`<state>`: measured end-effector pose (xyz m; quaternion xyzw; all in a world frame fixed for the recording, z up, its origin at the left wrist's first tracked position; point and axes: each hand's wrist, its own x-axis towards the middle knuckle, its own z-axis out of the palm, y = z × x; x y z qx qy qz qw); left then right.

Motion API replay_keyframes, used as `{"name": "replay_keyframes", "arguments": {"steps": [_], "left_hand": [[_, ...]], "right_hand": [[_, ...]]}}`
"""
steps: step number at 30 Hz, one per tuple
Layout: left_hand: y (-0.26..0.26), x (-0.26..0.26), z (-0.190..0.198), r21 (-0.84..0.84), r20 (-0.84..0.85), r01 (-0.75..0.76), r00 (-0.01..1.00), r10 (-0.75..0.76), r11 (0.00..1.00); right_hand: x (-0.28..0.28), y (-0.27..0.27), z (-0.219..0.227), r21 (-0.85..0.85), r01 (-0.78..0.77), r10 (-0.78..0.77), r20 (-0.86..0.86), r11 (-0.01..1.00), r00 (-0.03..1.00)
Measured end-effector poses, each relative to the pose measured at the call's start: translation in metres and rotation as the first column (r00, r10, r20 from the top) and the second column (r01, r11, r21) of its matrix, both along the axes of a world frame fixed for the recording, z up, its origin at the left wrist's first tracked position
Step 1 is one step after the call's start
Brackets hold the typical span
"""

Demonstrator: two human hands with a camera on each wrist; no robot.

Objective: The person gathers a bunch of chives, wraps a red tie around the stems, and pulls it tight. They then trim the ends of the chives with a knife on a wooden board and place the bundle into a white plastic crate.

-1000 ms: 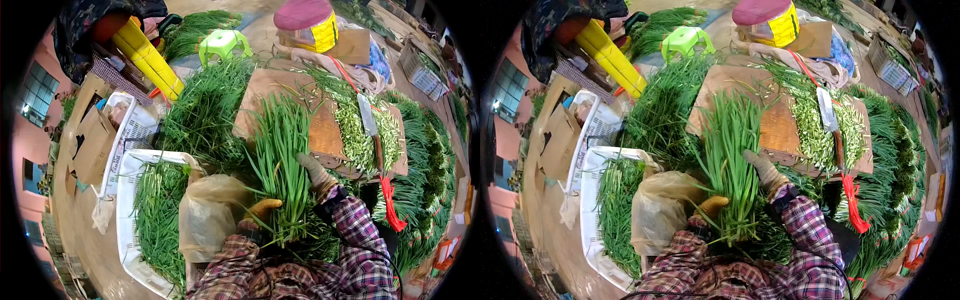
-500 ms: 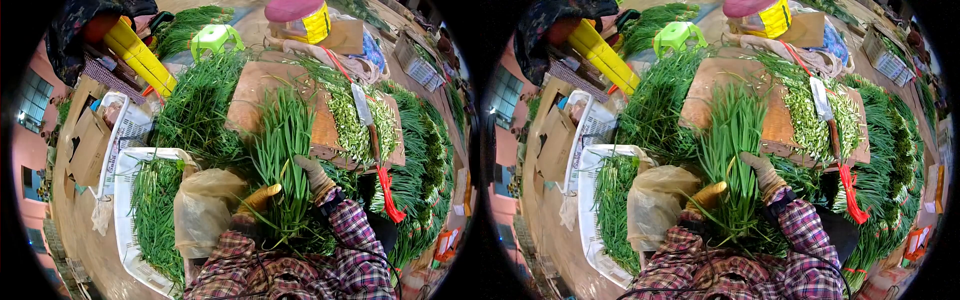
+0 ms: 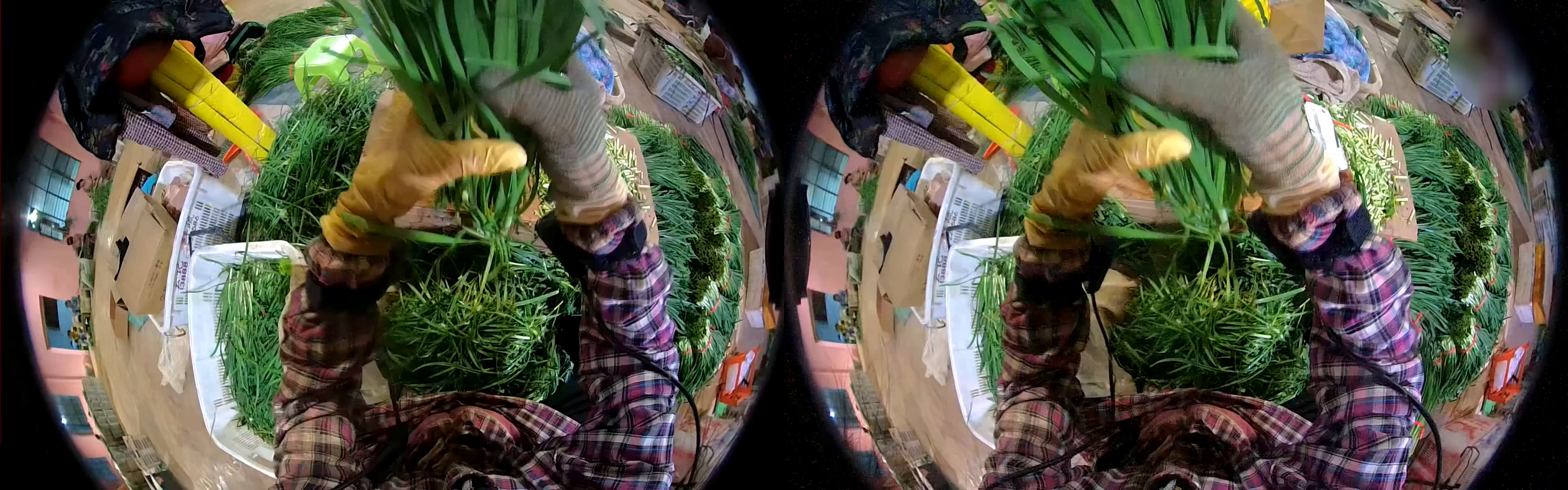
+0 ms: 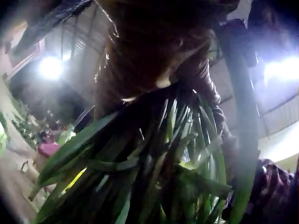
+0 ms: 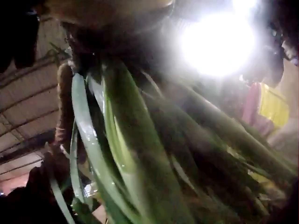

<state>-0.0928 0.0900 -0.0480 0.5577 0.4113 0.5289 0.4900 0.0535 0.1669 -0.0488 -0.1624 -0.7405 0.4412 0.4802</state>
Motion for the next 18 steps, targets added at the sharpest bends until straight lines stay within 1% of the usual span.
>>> {"name": "replay_keyframes", "arguments": {"steps": [1,2,3,4,5,6,7,8,9,10,11,12,13,14,15,16,17,18], "left_hand": [[0.012,-0.006,0.005,0.000,0.022,0.025,0.999,-0.025,1.000],[0.026,-0.018,-0.007,0.214,-0.142,0.045,0.990,-0.015,0.976],[0.037,-0.019,-0.007,0.214,-0.143,0.047,0.990,-0.016,0.976],[0.050,-0.017,-0.006,0.314,-0.082,0.001,0.996,0.026,0.949],[0.063,-0.013,-0.005,0.406,-0.016,-0.049,0.998,0.060,0.913],[0.074,-0.009,-0.006,0.489,0.053,-0.102,0.995,0.087,0.866],[0.082,-0.008,-0.009,0.563,0.123,-0.158,0.987,0.107,0.811],[0.089,-0.012,-0.022,0.469,0.002,-0.163,0.983,0.183,0.868],[0.095,-0.019,-0.042,0.373,-0.127,-0.180,0.962,0.243,0.910],[0.096,-0.031,-0.059,0.453,-0.733,-0.158,0.495,0.467,0.877],[0.109,-0.027,-0.070,0.466,-0.256,-0.048,0.949,0.187,0.884],[0.114,-0.031,-0.089,0.130,-0.130,-0.010,0.991,0.027,0.991],[0.116,-0.040,-0.093,0.036,0.065,0.014,0.998,-0.016,0.999],[0.119,-0.041,-0.101,-0.025,0.084,-0.093,0.992,0.095,0.995],[0.117,-0.035,-0.095,-0.086,0.100,-0.198,0.974,0.206,0.976],[0.127,-0.040,-0.102,-0.077,0.098,-0.198,0.974,0.205,0.977],[0.144,-0.048,-0.112,0.324,-0.174,-0.144,0.962,0.209,0.935],[0.159,-0.056,-0.121,0.652,-0.406,0.033,0.859,0.311,0.758]], "right_hand": [[-0.003,0.014,0.001,0.223,0.110,-0.111,-0.007,0.969,0.994],[-0.003,0.034,0.001,0.300,0.074,-0.065,-0.039,0.951,0.997],[-0.005,0.030,0.010,0.300,0.076,-0.066,-0.040,0.951,0.997],[-0.008,0.018,0.028,0.005,-0.016,0.016,-0.149,1.000,0.989],[-0.011,0.014,0.037,-0.279,-0.141,0.062,-0.275,0.950,0.959],[-0.015,0.022,0.034,-0.261,-0.119,0.036,-0.301,0.958,0.953],[-0.019,0.041,0.020,-0.263,-0.116,0.032,-0.303,0.958,0.952],[-0.026,0.067,-0.004,-0.092,-0.046,0.019,-0.279,0.995,0.960],[-0.032,0.085,-0.027,0.088,0.021,0.002,-0.259,0.996,0.966],[-0.034,0.086,-0.048,-0.121,0.061,-0.072,-0.091,0.991,0.993],[-0.039,0.086,-0.071,-0.250,-0.004,-0.054,-0.226,0.968,0.973],[-0.033,0.083,-0.073,-0.265,0.004,-0.038,-0.123,0.964,0.992],[-0.027,0.081,-0.073,-0.275,0.010,-0.017,-0.020,0.961,1.000],[-0.023,0.077,-0.072,-0.315,-0.069,0.044,-0.083,0.946,0.996],[-0.020,0.074,-0.069,-0.350,-0.149,0.104,-0.145,0.925,0.984],[-0.018,0.076,-0.065,-0.333,-0.105,0.086,-0.072,0.937,0.994],[-0.017,0.076,-0.058,-0.316,-0.105,0.086,-0.075,0.943,0.993],[-0.018,0.074,-0.046,-0.241,-0.130,0.105,-0.112,0.962,0.988]]}}
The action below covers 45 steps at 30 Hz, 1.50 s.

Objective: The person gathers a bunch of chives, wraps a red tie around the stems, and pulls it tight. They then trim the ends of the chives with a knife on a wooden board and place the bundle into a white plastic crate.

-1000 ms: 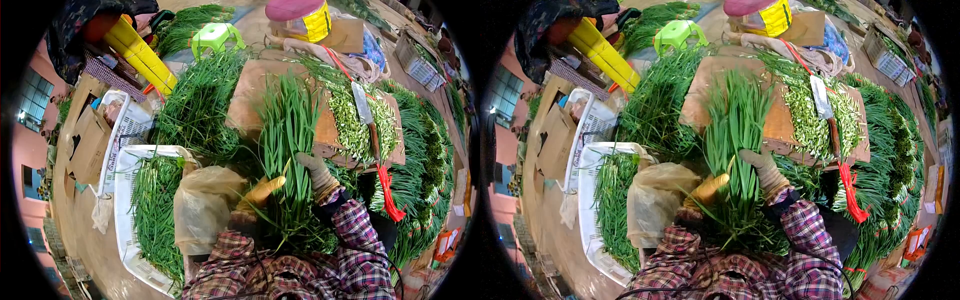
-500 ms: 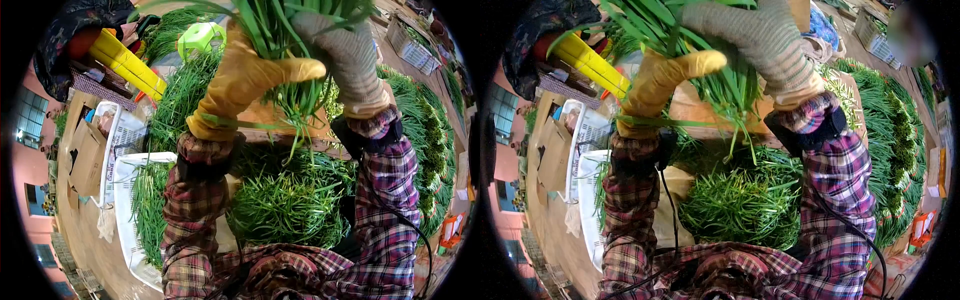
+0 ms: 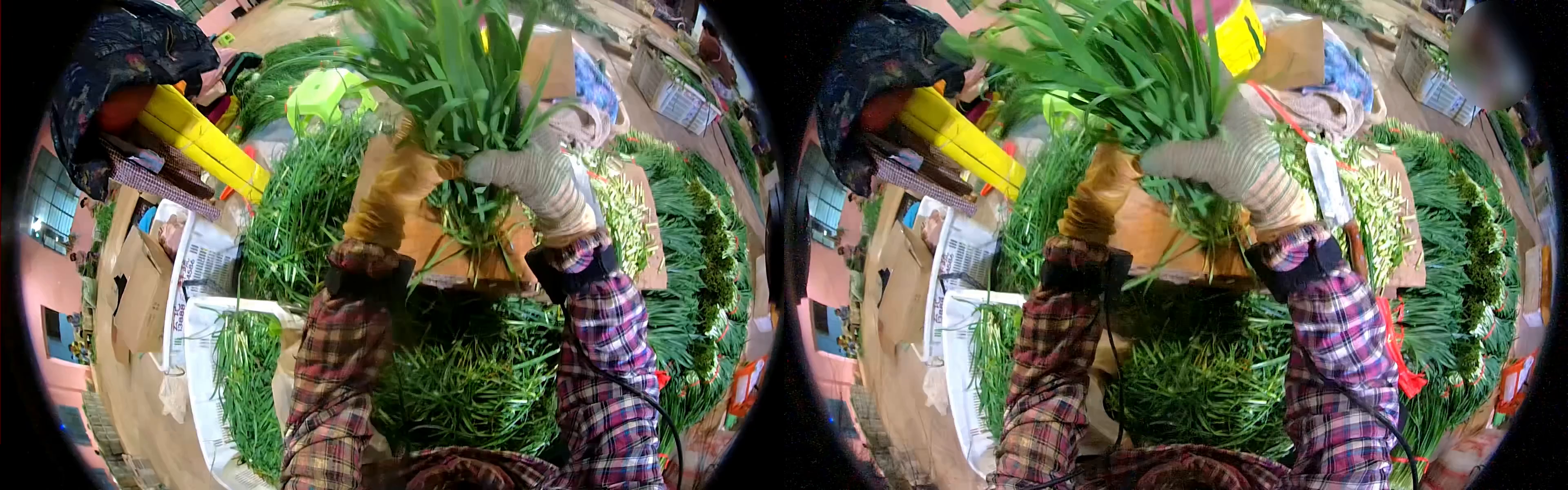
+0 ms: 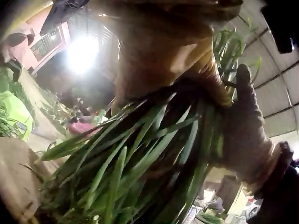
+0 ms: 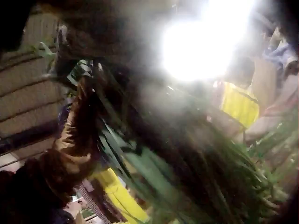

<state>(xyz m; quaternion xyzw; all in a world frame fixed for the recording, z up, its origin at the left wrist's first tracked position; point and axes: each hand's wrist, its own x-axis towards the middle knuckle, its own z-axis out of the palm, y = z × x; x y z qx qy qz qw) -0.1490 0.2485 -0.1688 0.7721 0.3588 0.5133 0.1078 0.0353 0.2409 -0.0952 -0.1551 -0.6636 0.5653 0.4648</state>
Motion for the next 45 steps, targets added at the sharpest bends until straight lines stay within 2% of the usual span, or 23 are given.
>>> {"name": "replay_keyframes", "arguments": {"steps": [1,3,5,7,8,9,10,11,13,15,18,19,21,22,23,25,27,28,33,36,41,44,45], "left_hand": [[0.007,-0.003,-0.009,0.022,-0.006,-0.001,1.000,0.001,1.000],[0.014,-0.004,-0.030,-0.224,0.282,0.179,0.953,-0.113,0.958],[0.014,-0.010,-0.040,-0.315,0.420,0.291,0.896,-0.142,0.903],[-0.003,-0.014,-0.032,-0.222,0.895,0.628,0.434,-0.099,0.746],[-0.010,0.000,-0.018,-0.395,0.609,0.312,0.793,-0.008,0.864],[-0.025,0.011,0.019,-0.398,0.611,0.311,0.791,-0.003,0.863],[-0.042,0.022,0.054,-0.548,0.311,0.101,0.946,0.091,0.830],[-0.055,0.027,0.074,-0.628,-0.031,-0.137,0.988,0.150,0.766],[-0.066,0.025,0.096,-0.504,0.186,-0.015,0.975,0.125,0.863],[-0.071,0.005,0.096,-0.487,0.209,-0.037,0.965,0.157,0.872],[-0.090,-0.002,0.101,-0.708,0.008,-0.067,0.995,0.102,0.703],[-0.096,-0.004,0.103,-0.705,-0.106,-0.135,0.991,0.085,0.697],[-0.105,-0.004,0.109,-0.629,-0.240,-0.223,0.967,0.086,0.745],[-0.111,-0.003,0.117,-0.673,-0.193,-0.195,0.978,0.086,0.714],[-0.117,0.000,0.127,-0.710,-0.147,-0.168,0.985,0.090,0.683],[-0.130,0.015,0.147,-0.732,-0.088,-0.100,0.995,0.052,0.674],[-0.143,0.027,0.159,-0.757,0.041,0.031,0.999,-0.001,0.652],[-0.134,0.023,0.155,-0.716,-0.250,-0.216,0.967,0.045,0.664],[-0.151,0.045,0.161,-0.718,-0.004,-0.022,1.000,0.026,0.695],[-0.177,0.054,0.170,-0.747,0.115,0.061,0.993,0.039,0.662],[-0.214,0.064,0.188,-0.772,0.198,0.117,0.978,0.061,0.624],[-0.217,0.066,0.185,-0.286,-0.133,-0.025,0.991,-0.014,0.958],[-0.221,0.062,0.186,-0.281,-0.141,-0.037,0.990,-0.003,0.959]], "right_hand": [[-0.003,-0.002,0.010,0.069,-0.014,0.017,-0.042,0.998,0.999],[-0.013,-0.001,0.018,0.131,-0.004,0.028,-0.182,0.991,0.983],[-0.016,0.005,0.030,0.239,0.198,-0.222,0.080,0.951,0.972],[-0.020,0.007,0.039,0.119,0.068,-0.096,0.243,0.991,0.965],[-0.024,0.007,0.037,0.192,0.157,-0.212,0.313,0.969,0.926],[-0.027,0.008,0.035,0.266,0.237,-0.327,0.376,0.934,0.867],[-0.022,0.013,0.043,0.198,0.282,-0.343,0.451,0.939,0.824],[-0.023,0.025,0.045,0.095,0.486,-0.455,0.540,0.869,0.708],[-0.008,0.009,0.060,-0.107,0.311,-0.308,0.040,0.944,0.950],[-0.002,0.002,0.058,0.182,0.383,-0.418,0.227,0.906,0.880],[-0.017,0.023,0.021,0.256,0.429,-0.498,0.365,0.866,0.787],[-0.005,-0.005,0.054,0.047,0.311,-0.300,0.436,0.949,0.849],[0.007,-0.020,0.050,0.127,0.117,-0.139,0.178,0.985,0.974],[0.007,-0.013,0.043,0.264,0.156,-0.229,0.273,0.952,0.935],[0.002,-0.007,0.036,0.047,0.265,-0.260,0.420,0.963,0.870],[0.005,-0.009,0.056,0.205,0.195,-0.282,0.643,0.959,0.712],[0.014,-0.042,0.069,0.094,0.077,-0.110,0.425,0.993,0.898],[0.020,-0.056,0.079,0.341,0.087,-0.234,0.419,0.936,0.877],[0.016,-0.094,0.111,0.275,-0.069,0.012,0.200,0.959,0.980],[0.022,-0.103,0.122,0.792,0.119,-0.357,0.132,0.599,0.925],[0.030,-0.115,0.135,0.841,0.041,-0.379,0.200,0.540,0.904],[0.046,-0.137,0.141,0.644,0.091,-0.392,0.341,0.760,0.855],[0.057,-0.147,0.132,0.761,0.185,-0.427,0.132,0.622,0.895]]}}
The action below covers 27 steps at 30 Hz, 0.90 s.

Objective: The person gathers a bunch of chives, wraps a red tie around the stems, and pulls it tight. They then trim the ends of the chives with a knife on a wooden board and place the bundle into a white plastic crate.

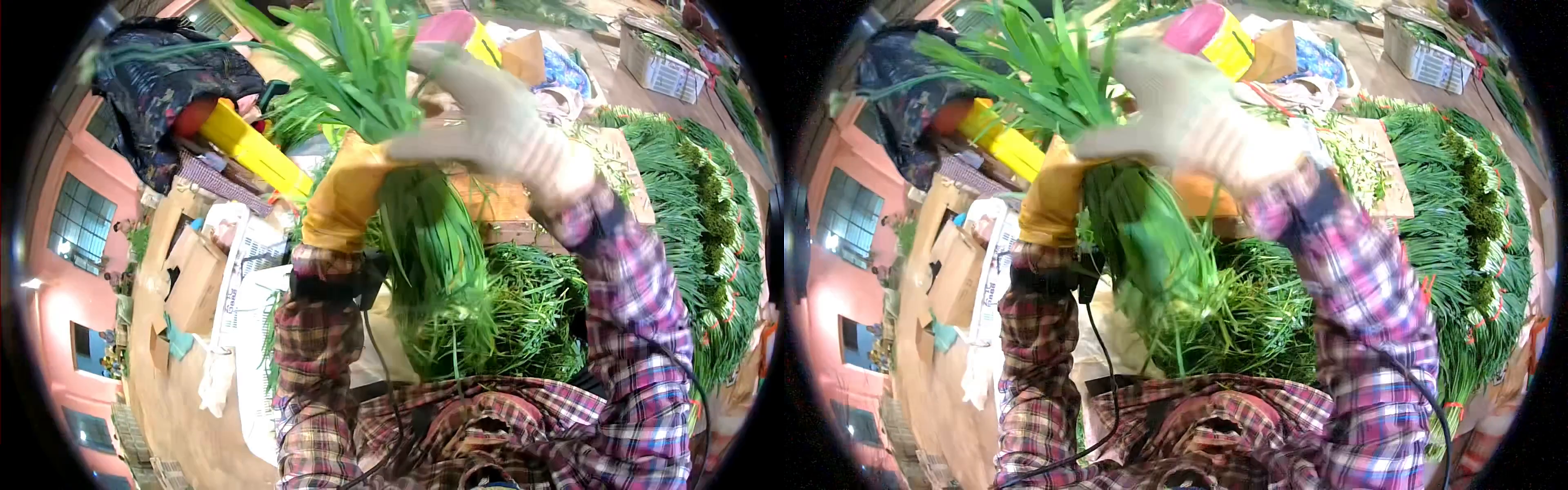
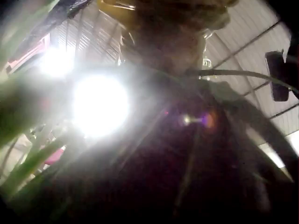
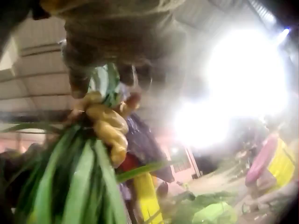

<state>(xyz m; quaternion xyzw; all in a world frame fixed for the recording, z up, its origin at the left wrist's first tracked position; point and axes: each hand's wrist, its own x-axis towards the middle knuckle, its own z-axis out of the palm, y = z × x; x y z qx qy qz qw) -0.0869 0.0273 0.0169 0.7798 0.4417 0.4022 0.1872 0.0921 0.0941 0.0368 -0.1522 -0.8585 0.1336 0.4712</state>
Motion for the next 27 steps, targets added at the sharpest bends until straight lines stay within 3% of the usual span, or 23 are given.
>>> {"name": "replay_keyframes", "arguments": {"steps": [1,2,3,4,6,7,8,9,11,13,14,16,18,20,21,22,24,26,27], "left_hand": [[-0.005,-0.004,0.003,-0.046,0.046,-0.096,0.994,0.098,0.994],[-0.009,-0.008,0.006,-0.094,0.090,-0.189,0.976,0.198,0.977],[-0.007,-0.010,0.009,-0.403,0.465,-0.151,0.816,0.343,0.903],[-0.005,-0.009,0.007,-0.454,0.659,-0.026,0.662,0.356,0.891],[-0.002,-0.014,0.013,-0.407,0.752,0.110,0.605,0.264,0.907],[-0.002,-0.019,0.017,-0.369,0.788,0.131,0.568,0.236,0.920],[-0.009,-0.011,0.029,-0.351,0.799,0.060,0.540,0.265,0.935],[-0.010,-0.013,0.032,-0.352,0.816,0.034,0.501,0.289,0.935],[-0.015,-0.024,0.038,-0.359,0.826,0.006,0.467,0.315,0.933],[-0.018,-0.038,0.048,-0.213,0.885,-0.013,0.421,0.199,0.977],[-0.020,-0.042,0.054,-0.156,0.904,0.144,0.419,0.083,0.977],[-0.022,-0.044,0.054,-0.167,0.904,0.157,0.418,0.088,0.973],[-0.022,-0.047,0.046,-0.208,0.885,0.081,0.440,0.153,0.975],[-0.020,-0.047,0.037,-0.248,0.863,0.005,0.455,0.218,0.969],[-0.018,-0.045,0.033,-0.214,0.885,0.107,0.443,0.146,0.971],[-0.017,-0.040,0.032,-0.176,0.903,0.207,0.423,0.074,0.962],[-0.015,-0.032,0.033,-0.167,0.893,0.204,0.446,0.060,0.965],[-0.014,-0.025,0.035,-0.090,0.931,0.252,0.366,-0.009,0.964],[-0.017,-0.015,0.033,-0.131,0.918,0.109,0.389,0.080,0.985]], "right_hand": [[0.012,-0.014,-0.012,0.199,0.000,0.030,-0.148,0.980,0.989],[0.022,-0.037,-0.017,0.147,-0.080,0.074,0.046,0.986,0.996],[0.018,-0.062,-0.039,0.087,-0.191,0.178,0.141,0.978,0.974],[0.025,-0.079,-0.038,-0.003,-0.236,0.220,0.384,0.972,0.897],[0.019,-0.097,-0.083,-0.010,-0.054,0.054,0.375,0.998,0.925],[0.009,-0.100,-0.126,-0.221,0.123,-0.015,0.435,0.967,0.900],[-0.001,-0.109,-0.145,-0.354,0.277,-0.036,0.558,0.893,0.829],[0.001,-0.107,-0.169,-0.201,0.093,0.051,0.612,0.975,0.789],[-0.009,-0.105,-0.241,-0.123,-0.019,0.116,0.859,0.992,0.498],[0.001,-0.123,-0.263,-0.363,0.060,0.360,0.931,0.930,0.064],[0.017,-0.130,-0.300,-0.483,0.037,0.429,0.808,0.875,0.403],[0.043,-0.127,-0.237,-0.588,0.079,0.557,0.795,0.805,0.241],[0.061,-0.121,-0.214,-0.565,-0.001,0.495,0.723,0.825,0.482],[0.066,-0.111,-0.131,-0.508,0.010,0.328,0.572,0.861,0.751],[0.060,-0.101,-0.120,-0.297,-0.021,0.143,0.396,0.955,0.907],[0.055,-0.094,-0.113,-0.069,0.013,-0.003,0.149,0.998,0.989],[0.025,-0.086,-0.112,-0.151,0.054,-0.027,0.175,0.987,0.984],[0.007,-0.089,-0.131,-0.231,0.085,-0.041,0.192,0.969,0.981],[0.003,-0.101,-0.139,-0.245,-0.026,0.075,0.193,0.969,0.978]]}}
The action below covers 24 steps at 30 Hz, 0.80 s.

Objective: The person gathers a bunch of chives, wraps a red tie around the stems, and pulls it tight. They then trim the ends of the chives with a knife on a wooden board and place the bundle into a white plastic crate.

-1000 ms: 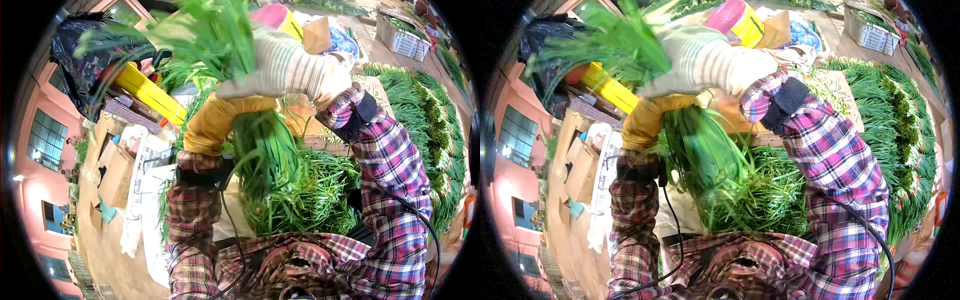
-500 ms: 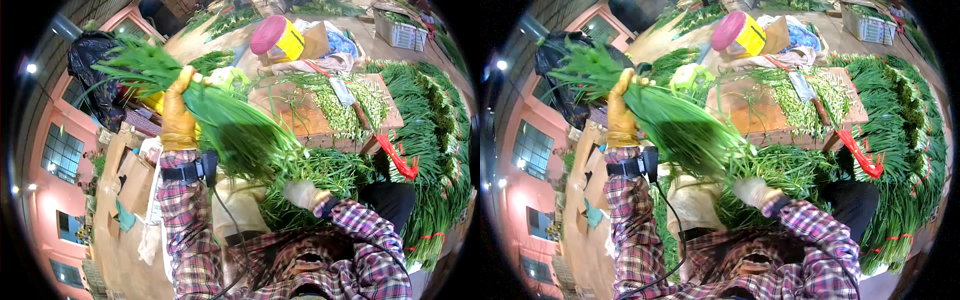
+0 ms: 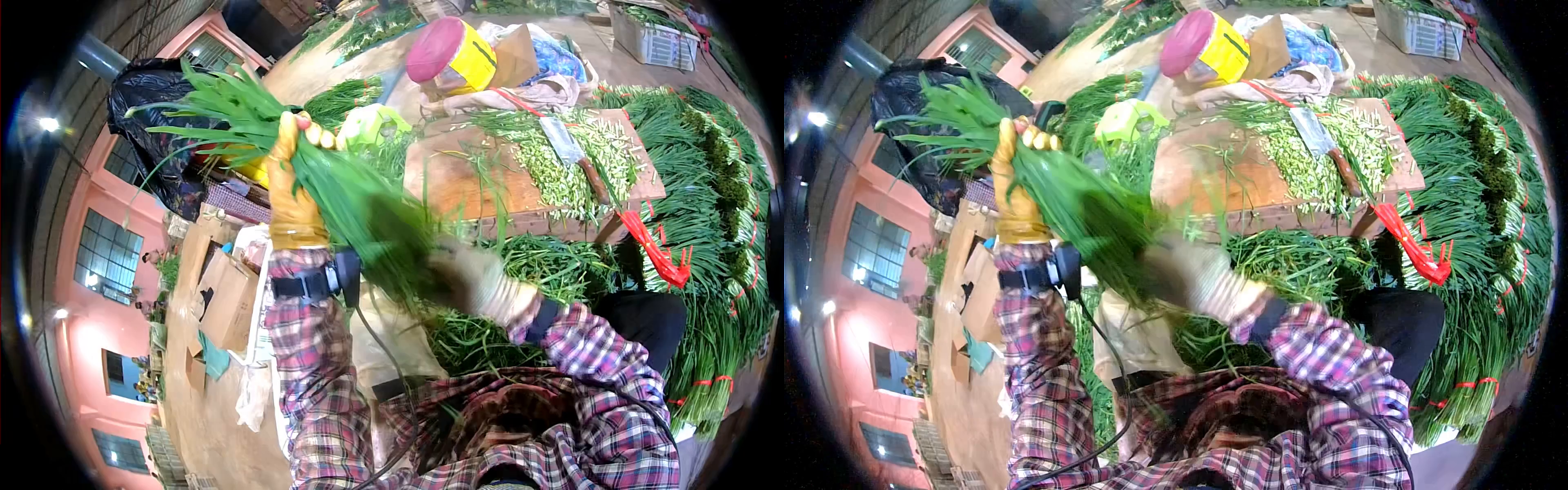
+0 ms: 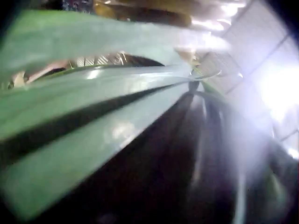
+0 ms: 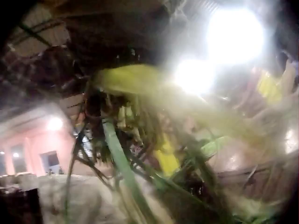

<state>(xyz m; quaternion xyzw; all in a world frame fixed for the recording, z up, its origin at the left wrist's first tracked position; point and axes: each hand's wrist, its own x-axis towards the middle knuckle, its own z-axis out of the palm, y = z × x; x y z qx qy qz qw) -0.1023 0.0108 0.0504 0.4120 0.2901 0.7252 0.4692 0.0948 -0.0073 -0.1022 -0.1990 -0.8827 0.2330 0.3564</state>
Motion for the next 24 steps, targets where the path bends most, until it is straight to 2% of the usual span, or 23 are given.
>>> {"name": "replay_keyframes", "arguments": {"steps": [1,2,3,5,6,7,8,9,10,11,13,14,15,17,18,19,21,22,23,24], "left_hand": [[0.003,-0.007,-0.009,0.041,-0.070,0.043,0.997,-0.040,0.998],[0.002,-0.014,-0.016,0.013,0.030,0.069,0.997,-0.070,0.998],[-0.001,-0.022,-0.023,-0.023,0.132,0.104,0.986,-0.100,0.994],[-0.002,-0.035,-0.034,-0.003,0.123,0.098,0.988,-0.097,0.995],[0.002,-0.037,-0.034,0.040,0.115,0.091,0.989,-0.095,0.995],[0.003,-0.032,-0.034,0.059,0.127,0.066,0.989,-0.073,0.996],[0.003,-0.027,-0.035,0.055,0.100,0.102,0.989,-0.107,0.993],[0.005,-0.022,-0.036,0.050,0.068,0.142,0.987,-0.145,0.989],[0.005,-0.023,-0.039,0.042,0.065,0.144,0.987,-0.147,0.989],[0.003,-0.026,-0.043,0.017,0.039,0.127,0.991,-0.128,0.992],[0.000,-0.032,-0.049,0.011,-0.004,0.090,0.996,-0.090,0.996],[0.001,-0.035,-0.053,0.029,0.005,0.150,0.989,-0.150,0.988],[0.003,-0.034,-0.056,0.053,0.020,0.211,0.977,-0.212,0.976],[0.005,-0.033,-0.063,0.075,0.087,0.227,0.968,-0.233,0.971],[0.005,-0.033,-0.065,0.081,0.138,0.239,0.959,-0.248,0.968],[0.004,-0.040,-0.061,0.131,0.183,0.241,0.948,-0.262,0.962],[0.005,-0.052,-0.053,0.220,0.186,0.383,0.886,-0.424,0.897],[0.007,-0.054,-0.048,0.211,0.142,0.416,0.882,-0.449,0.885],[0.007,-0.053,-0.045,0.205,0.143,0.420,0.881,-0.452,0.884],[0.006,-0.049,-0.044,0.207,0.140,0.391,0.895,-0.423,0.897]], "right_hand": [[-0.002,-0.005,-0.006,-0.014,-0.116,0.116,0.007,0.993,0.993],[0.003,-0.002,-0.012,-0.137,-0.122,0.135,0.091,0.983,0.987],[-0.008,0.025,-0.044,-0.169,-0.054,0.098,0.266,0.984,0.959],[0.023,0.043,-0.028,-0.214,0.113,-0.085,0.135,0.970,0.987],[0.020,0.035,-0.031,-0.200,-0.057,0.106,0.242,0.978,0.965],[-0.010,0.011,-0.099,0.374,0.011,-0.131,0.297,0.927,0.946],[-0.004,-0.009,-0.077,0.115,-0.150,0.104,0.331,0.982,0.938],[0.000,-0.020,-0.053,-0.150,-0.299,0.332,0.296,0.942,0.896],[0.003,-0.002,-0.063,0.137,-0.186,0.197,-0.073,0.973,0.978],[0.018,0.010,-0.071,-0.172,-0.057,0.088,0.178,0.983,0.980],[0.039,0.005,-0.067,-0.084,-0.042,0.061,0.246,0.996,0.967],[0.042,-0.003,-0.083,0.001,-0.159,0.155,0.223,0.987,0.962],[0.051,-0.006,-0.086,0.010,-0.187,0.180,0.224,0.982,0.958],[0.067,0.005,-0.094,-0.088,-0.212,0.229,0.316,0.973,0.921],[0.075,0.000,-0.097,-0.112,-0.209,0.237,0.420,0.971,0.876],[0.081,-0.006,-0.104,-0.169,-0.274,0.319,0.613,0.947,0.723],[0.094,-0.003,-0.118,-0.229,-0.373,0.437,0.511,0.899,0.740],[0.096,0.010,-0.118,-0.207,-0.341,0.398,0.501,0.917,0.768],[0.101,0.025,-0.110,-0.360,-0.144,0.330,0.532,0.922,0.780],[0.097,0.033,-0.096,-0.287,-0.042,0.219,0.623,0.957,0.751]]}}
